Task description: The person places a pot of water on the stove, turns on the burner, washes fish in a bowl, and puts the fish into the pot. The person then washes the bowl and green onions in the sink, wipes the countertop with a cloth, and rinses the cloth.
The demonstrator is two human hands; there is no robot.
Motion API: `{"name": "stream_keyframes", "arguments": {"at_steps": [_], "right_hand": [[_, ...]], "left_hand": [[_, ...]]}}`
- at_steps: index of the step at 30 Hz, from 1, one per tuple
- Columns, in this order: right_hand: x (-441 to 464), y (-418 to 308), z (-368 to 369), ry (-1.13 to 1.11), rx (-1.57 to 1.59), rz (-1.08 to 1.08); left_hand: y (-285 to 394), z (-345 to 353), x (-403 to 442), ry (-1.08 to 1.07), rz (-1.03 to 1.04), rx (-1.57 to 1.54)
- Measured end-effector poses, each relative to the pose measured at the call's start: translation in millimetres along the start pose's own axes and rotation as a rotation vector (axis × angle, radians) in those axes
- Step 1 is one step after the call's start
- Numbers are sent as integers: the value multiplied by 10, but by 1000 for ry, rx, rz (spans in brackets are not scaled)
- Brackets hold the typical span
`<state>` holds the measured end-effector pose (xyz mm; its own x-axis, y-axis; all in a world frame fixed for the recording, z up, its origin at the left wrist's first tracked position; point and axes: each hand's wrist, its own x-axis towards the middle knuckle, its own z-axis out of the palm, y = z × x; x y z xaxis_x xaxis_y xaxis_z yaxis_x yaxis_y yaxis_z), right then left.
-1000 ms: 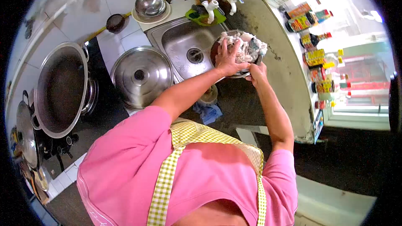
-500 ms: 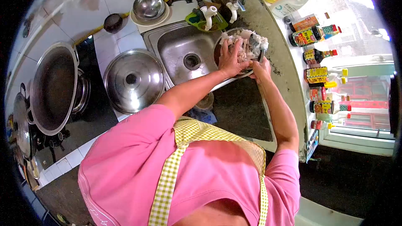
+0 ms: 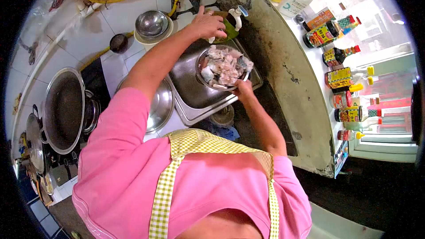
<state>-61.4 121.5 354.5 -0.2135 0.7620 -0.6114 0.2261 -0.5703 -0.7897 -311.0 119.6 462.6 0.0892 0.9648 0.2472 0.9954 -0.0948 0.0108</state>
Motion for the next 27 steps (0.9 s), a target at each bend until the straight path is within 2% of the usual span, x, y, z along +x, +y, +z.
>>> {"name": "stream_keyframes", "arguments": {"at_steps": [1, 3, 7, 8, 14, 27], "right_hand": [[-33, -4, 89, 7, 21, 25], [145, 154, 184, -85, 110, 60], [276, 241, 401, -91, 181, 126], [320, 258, 432, -97, 209, 133], [363, 246, 541, -123, 232, 116], [344, 450, 641, -218, -16, 99]], "left_hand": [[-19, -54, 43, -4, -6, 4], [1, -128, 155, -225, -3, 39], [-6, 8, 298, -218, -123, -1], [-6, 34, 306, -159, -142, -19], [-53, 152, 462, -250, -267, -46], [-9, 170, 454, -221, -302, -87]]}}
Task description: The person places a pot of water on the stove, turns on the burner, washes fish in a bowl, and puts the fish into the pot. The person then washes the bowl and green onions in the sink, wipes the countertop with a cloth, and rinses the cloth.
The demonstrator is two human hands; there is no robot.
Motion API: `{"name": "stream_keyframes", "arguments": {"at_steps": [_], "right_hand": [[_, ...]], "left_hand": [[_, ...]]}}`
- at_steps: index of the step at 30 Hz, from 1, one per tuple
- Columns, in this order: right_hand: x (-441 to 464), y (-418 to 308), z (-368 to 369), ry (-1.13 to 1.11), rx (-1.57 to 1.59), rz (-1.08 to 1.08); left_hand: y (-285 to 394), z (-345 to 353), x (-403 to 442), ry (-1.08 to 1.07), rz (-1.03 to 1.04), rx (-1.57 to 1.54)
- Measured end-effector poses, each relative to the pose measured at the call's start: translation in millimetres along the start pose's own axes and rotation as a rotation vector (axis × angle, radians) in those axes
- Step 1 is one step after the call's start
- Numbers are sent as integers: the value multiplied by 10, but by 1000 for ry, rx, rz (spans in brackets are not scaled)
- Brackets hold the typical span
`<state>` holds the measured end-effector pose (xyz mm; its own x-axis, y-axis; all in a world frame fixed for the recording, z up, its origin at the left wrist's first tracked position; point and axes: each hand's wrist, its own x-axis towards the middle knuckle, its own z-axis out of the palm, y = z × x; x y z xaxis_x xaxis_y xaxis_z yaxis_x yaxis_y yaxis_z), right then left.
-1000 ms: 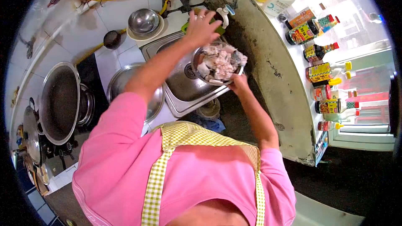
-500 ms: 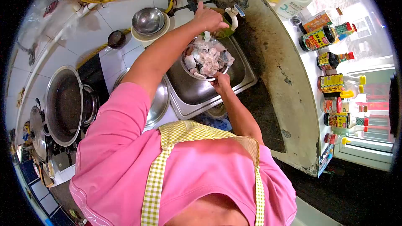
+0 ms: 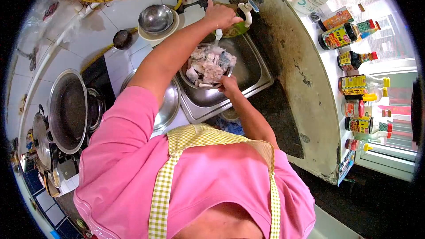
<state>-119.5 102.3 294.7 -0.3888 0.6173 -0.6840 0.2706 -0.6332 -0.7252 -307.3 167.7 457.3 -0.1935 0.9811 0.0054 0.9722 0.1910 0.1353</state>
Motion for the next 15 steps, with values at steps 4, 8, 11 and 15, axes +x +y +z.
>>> {"name": "stream_keyframes", "arguments": {"at_steps": [4, 8, 11, 15], "right_hand": [[98, 37, 211, -23, 142, 41], [708, 408, 254, -32, 249, 83], [277, 26, 379, 62, 224, 74], [408, 10, 388, 24, 202, 48]], "left_hand": [[6, -34, -76, 13, 3, -65], [-19, -17, -86, 82, 24, -176], [-40, 12, -86, 112, 82, -169], [-76, 83, -64, 119, 83, -164]]}}
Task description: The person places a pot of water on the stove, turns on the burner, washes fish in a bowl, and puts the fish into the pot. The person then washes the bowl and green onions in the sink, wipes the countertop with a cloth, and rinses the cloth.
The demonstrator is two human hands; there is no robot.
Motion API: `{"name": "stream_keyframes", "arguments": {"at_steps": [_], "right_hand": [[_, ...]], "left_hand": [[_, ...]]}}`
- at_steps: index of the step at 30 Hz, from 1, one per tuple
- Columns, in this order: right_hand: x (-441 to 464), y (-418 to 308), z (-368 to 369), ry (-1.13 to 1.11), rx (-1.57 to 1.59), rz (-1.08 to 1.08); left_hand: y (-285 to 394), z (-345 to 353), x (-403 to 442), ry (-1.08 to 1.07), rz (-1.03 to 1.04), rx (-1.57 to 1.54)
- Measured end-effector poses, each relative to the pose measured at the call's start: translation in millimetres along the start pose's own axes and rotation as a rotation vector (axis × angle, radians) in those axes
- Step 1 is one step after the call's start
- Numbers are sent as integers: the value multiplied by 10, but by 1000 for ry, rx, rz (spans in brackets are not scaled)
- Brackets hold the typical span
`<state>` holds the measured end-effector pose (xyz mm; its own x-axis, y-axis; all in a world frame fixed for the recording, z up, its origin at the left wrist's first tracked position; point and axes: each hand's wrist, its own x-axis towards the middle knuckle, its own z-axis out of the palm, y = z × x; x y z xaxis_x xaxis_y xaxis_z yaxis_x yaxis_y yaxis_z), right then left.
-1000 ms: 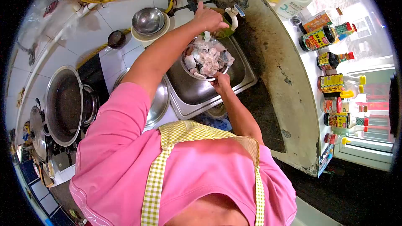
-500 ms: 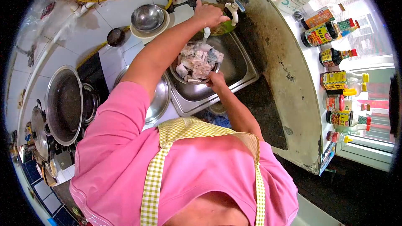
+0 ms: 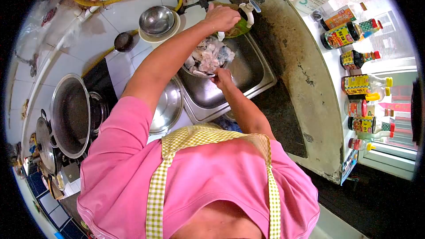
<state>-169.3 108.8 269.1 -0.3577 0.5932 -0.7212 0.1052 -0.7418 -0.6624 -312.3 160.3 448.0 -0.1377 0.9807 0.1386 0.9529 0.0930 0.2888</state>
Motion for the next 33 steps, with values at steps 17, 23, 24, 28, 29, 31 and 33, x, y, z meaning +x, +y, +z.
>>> {"name": "stream_keyframes", "arguments": {"at_steps": [17, 23, 24, 28, 29, 31, 33], "right_hand": [[-136, -371, -259, 40, -67, -55], [-545, -541, -582, 93, -276, -149], [-587, -547, -643, 65, -246, -183], [-297, -524, -1101, 22, -386, -226], [-577, -669, -965, 162, -498, -202], [-852, -824, -941, 141, -508, -223], [-814, -869, -1095, 106, -512, -256]], "left_hand": [[67, 172, -16, 223, -12, 22], [-159, 171, -66, 232, 291, 15], [-153, 176, -86, 365, 332, 17], [172, 126, -448, 981, -49, -539], [256, 298, -645, 859, -223, -661], [459, 858, -998, 547, -427, -742], [744, 1242, -1190, 121, -639, -849]]}}
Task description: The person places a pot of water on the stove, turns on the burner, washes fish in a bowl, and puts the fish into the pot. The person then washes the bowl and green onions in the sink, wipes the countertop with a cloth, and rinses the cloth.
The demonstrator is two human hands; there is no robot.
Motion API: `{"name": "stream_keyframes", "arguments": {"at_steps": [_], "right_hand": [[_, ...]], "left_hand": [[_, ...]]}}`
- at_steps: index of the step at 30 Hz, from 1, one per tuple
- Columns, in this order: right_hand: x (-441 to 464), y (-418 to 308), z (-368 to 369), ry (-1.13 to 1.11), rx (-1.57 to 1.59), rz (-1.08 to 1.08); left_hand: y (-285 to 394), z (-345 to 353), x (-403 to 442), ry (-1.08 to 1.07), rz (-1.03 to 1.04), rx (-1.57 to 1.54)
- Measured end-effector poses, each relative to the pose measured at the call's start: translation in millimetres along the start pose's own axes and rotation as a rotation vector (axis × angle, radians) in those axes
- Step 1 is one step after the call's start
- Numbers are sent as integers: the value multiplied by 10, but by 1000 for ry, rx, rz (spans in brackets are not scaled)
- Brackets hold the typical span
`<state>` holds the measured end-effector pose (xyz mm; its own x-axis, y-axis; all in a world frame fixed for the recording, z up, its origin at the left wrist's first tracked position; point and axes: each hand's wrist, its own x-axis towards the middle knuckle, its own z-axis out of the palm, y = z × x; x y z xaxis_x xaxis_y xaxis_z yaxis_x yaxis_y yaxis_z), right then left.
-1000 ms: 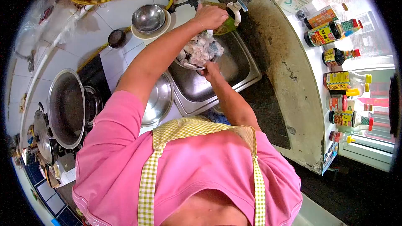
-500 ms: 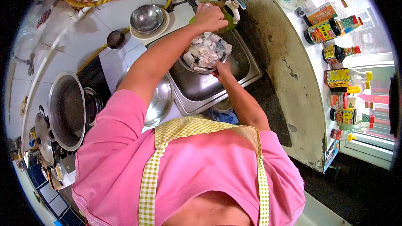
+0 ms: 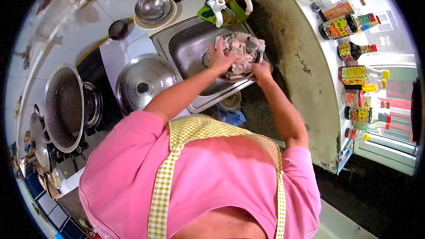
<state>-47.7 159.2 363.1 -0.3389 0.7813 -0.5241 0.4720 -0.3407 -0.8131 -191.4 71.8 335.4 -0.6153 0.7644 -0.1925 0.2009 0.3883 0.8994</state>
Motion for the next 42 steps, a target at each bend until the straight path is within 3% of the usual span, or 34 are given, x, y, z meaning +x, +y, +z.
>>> {"name": "stream_keyframes", "arguments": {"at_steps": [2, 6, 7, 9, 12, 16, 17, 18, 23, 26, 33, 35, 42], "right_hand": [[120, 114, -80, 82, -104, -132], [-271, -294, -133, 180, -377, -128], [-298, -337, -152, 187, -380, -129], [-330, -380, -203, 245, -490, -234], [-343, -427, -292, 322, -552, -316], [-534, -609, -295, 379, -495, -403], [-709, -739, -273, 341, -424, -275], [-726, -754, -293, 346, -430, -280], [-737, -736, -420, 467, -614, -528], [-852, -819, -422, 493, -633, -517], [-993, -964, -425, 569, -689, -578], [-1019, -987, -415, 623, -712, -708], [-1087, -1100, -389, 655, -749, -728]], "left_hand": [[-29, 237, -65, -44, -79, -121], [94, 719, 123, -47, -104, -384], [234, 763, 117, 45, -27, -507], [483, 701, 23, 129, -217, -250], [826, 547, -100, 114, -220, -276], [916, 653, -81, 180, -94, -331], [938, 653, -90, 168, -76, -313], [950, 679, -76, 167, -73, -322], [1093, 701, -143, 204, 60, -449], [1145, 729, -146, 243, 157, -517], [1401, 552, -214, 301, 202, -531], [1499, 411, -281, 238, 153, -551], [1588, 363, -231, 261, 183, -571]]}}
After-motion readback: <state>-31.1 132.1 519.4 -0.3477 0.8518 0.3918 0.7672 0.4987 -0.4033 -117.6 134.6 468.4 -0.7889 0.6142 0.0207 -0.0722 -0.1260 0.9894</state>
